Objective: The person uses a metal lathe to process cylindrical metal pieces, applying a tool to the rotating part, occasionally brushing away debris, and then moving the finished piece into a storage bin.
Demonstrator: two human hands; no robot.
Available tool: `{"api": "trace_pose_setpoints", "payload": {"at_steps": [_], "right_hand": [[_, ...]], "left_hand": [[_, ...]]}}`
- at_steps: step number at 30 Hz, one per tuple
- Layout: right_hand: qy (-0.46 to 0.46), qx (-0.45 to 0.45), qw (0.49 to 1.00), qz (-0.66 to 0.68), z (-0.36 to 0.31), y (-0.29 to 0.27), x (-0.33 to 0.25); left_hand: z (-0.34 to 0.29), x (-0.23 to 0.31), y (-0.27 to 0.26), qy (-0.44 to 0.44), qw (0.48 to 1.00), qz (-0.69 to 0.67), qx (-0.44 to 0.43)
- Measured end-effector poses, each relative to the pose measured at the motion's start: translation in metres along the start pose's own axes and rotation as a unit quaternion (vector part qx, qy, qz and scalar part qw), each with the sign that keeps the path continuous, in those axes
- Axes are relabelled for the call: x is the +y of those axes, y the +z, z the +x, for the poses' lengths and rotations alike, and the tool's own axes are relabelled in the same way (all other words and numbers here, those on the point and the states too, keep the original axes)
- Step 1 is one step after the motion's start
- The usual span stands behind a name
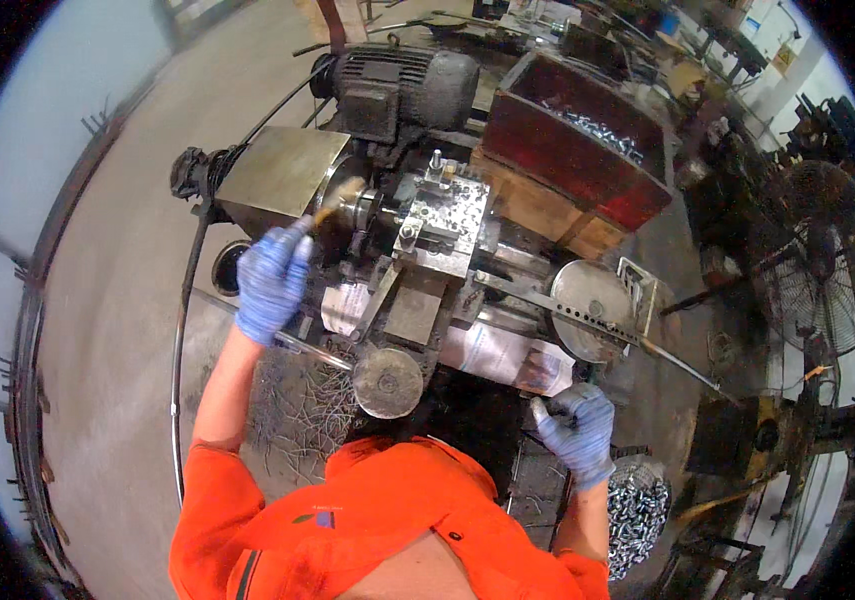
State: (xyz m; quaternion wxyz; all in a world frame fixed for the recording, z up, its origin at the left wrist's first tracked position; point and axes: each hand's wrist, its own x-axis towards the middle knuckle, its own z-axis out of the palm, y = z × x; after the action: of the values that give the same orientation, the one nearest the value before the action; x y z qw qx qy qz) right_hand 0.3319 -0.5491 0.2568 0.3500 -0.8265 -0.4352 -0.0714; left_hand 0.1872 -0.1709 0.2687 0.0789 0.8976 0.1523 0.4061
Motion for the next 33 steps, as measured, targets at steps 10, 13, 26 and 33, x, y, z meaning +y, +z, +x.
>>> {"api": "trace_pose_setpoints", "payload": {"at_steps": [10,13,26,33], "right_hand": [[0.122,0.020,0.991,-0.053,-0.037,-0.010,0.033],[0.164,0.017,0.985,-0.048,-0.050,-0.010,0.042],[0.281,-0.012,0.947,-0.156,-0.101,-0.020,0.083],[0.478,-0.013,0.869,-0.129,-0.184,-0.048,0.143]], "left_hand": [[0.010,-0.029,-0.007,0.001,0.997,0.045,0.058],[0.009,-0.024,-0.003,0.039,0.995,0.065,0.060],[0.016,-0.067,-0.010,-0.142,0.982,-0.005,-0.125],[0.009,-0.039,-0.058,-0.245,0.967,0.022,-0.059]]}}
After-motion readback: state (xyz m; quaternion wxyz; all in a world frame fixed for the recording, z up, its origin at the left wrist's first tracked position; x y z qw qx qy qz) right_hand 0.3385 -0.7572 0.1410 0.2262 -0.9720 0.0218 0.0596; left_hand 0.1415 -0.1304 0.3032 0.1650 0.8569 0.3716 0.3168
